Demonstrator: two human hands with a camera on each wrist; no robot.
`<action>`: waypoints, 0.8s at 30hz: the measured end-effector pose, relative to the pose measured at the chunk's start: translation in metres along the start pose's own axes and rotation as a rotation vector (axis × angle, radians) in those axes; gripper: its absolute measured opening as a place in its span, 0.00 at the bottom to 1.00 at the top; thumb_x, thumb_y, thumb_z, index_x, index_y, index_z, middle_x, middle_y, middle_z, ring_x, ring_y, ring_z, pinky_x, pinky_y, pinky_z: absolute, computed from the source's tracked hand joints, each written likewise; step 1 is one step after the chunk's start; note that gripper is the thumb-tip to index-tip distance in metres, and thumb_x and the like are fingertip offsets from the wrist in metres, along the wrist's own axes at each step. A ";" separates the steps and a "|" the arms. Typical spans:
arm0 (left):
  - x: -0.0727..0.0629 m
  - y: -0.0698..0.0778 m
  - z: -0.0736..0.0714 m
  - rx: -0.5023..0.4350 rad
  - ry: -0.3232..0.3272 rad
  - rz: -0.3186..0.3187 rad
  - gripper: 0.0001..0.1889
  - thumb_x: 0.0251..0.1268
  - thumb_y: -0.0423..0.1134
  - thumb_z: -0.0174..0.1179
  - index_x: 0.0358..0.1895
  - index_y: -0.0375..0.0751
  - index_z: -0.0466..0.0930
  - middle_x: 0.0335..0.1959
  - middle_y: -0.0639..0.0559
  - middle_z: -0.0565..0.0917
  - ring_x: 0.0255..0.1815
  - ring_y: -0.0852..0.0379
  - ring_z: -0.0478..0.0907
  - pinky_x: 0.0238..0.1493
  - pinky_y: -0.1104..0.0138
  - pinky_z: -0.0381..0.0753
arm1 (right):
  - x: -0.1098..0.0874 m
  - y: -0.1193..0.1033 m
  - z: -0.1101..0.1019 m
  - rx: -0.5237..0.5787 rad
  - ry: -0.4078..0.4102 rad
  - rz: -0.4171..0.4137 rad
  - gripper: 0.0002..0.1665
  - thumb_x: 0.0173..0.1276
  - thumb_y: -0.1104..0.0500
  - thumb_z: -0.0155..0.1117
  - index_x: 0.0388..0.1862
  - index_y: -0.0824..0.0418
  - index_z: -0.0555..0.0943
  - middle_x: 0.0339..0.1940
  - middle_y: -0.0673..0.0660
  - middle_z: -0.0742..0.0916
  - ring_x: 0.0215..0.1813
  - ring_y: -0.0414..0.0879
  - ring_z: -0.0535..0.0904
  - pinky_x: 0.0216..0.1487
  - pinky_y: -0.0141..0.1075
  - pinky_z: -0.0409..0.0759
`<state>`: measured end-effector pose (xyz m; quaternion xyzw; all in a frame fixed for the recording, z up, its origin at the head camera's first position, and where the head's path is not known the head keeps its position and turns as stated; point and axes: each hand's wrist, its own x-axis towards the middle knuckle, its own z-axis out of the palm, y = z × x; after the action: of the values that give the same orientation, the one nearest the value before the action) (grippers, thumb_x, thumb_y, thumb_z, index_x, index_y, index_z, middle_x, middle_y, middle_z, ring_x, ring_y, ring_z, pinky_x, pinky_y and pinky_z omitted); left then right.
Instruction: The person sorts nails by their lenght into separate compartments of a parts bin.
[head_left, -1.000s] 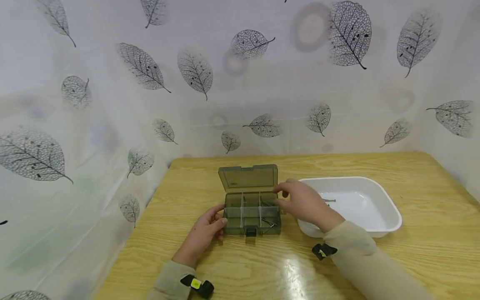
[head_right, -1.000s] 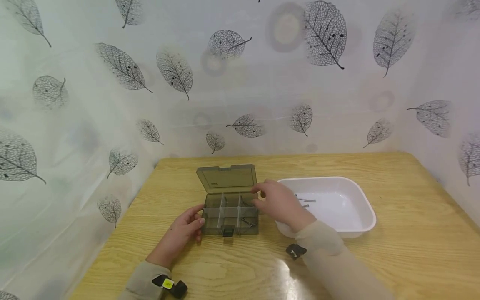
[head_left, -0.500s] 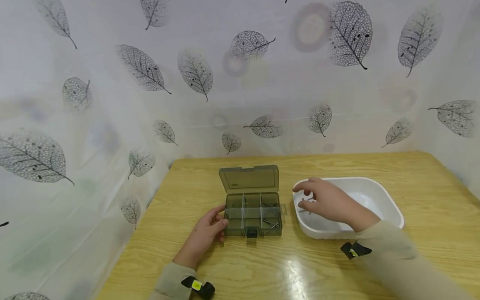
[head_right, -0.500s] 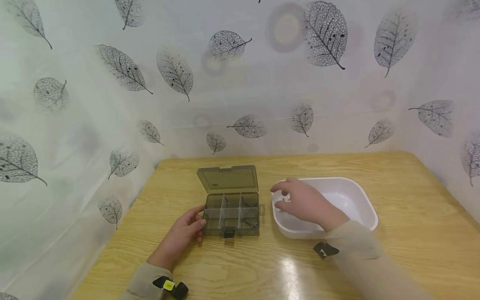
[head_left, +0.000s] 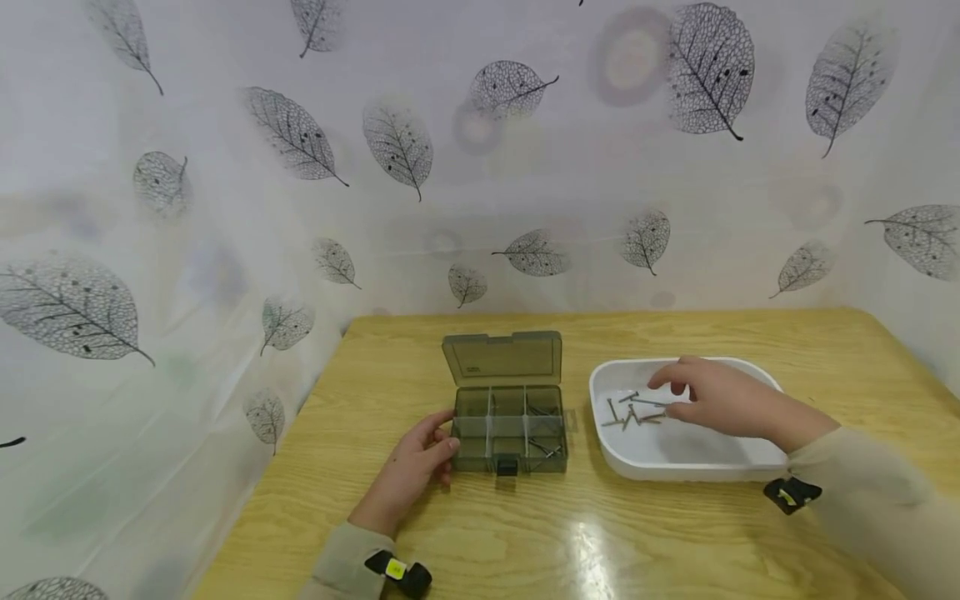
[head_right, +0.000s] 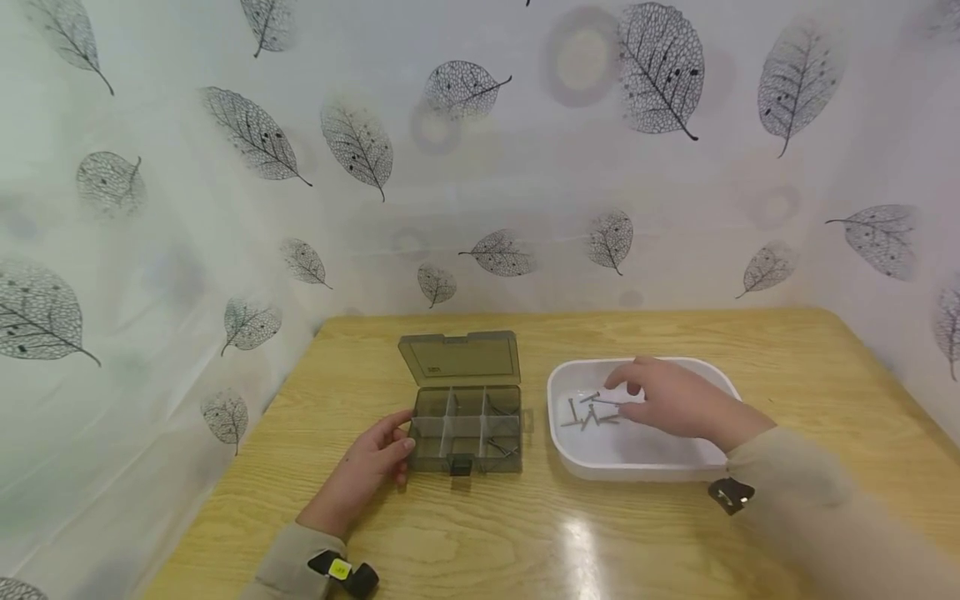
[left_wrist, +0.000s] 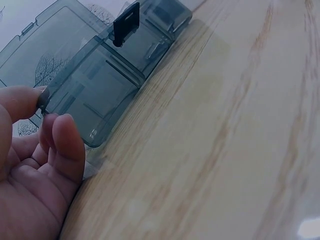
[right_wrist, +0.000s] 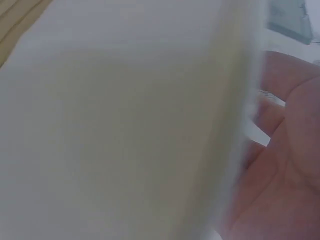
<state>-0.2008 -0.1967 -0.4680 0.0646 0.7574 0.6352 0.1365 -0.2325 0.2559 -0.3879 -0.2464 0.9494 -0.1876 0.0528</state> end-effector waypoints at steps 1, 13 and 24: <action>0.000 0.000 0.000 0.002 0.000 0.003 0.29 0.77 0.36 0.56 0.77 0.38 0.61 0.44 0.42 0.73 0.30 0.52 0.75 0.32 0.62 0.83 | 0.000 0.005 0.001 -0.014 -0.004 0.000 0.20 0.67 0.54 0.70 0.57 0.54 0.83 0.41 0.49 0.82 0.37 0.41 0.75 0.36 0.39 0.76; -0.001 0.002 0.002 0.006 0.001 0.004 0.29 0.77 0.35 0.56 0.77 0.37 0.60 0.43 0.42 0.74 0.29 0.53 0.75 0.31 0.62 0.83 | 0.003 0.025 0.018 0.032 -0.048 0.037 0.15 0.67 0.61 0.67 0.53 0.59 0.84 0.34 0.47 0.80 0.35 0.41 0.73 0.38 0.39 0.74; -0.001 0.002 0.002 -0.002 0.004 -0.001 0.30 0.77 0.35 0.57 0.77 0.38 0.60 0.43 0.43 0.73 0.29 0.53 0.74 0.31 0.63 0.82 | 0.014 0.024 0.032 0.098 -0.003 0.135 0.14 0.71 0.59 0.64 0.53 0.60 0.83 0.30 0.49 0.79 0.32 0.44 0.71 0.34 0.39 0.71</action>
<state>-0.1993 -0.1948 -0.4665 0.0630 0.7570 0.6361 0.1352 -0.2492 0.2573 -0.4270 -0.1794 0.9534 -0.2294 0.0785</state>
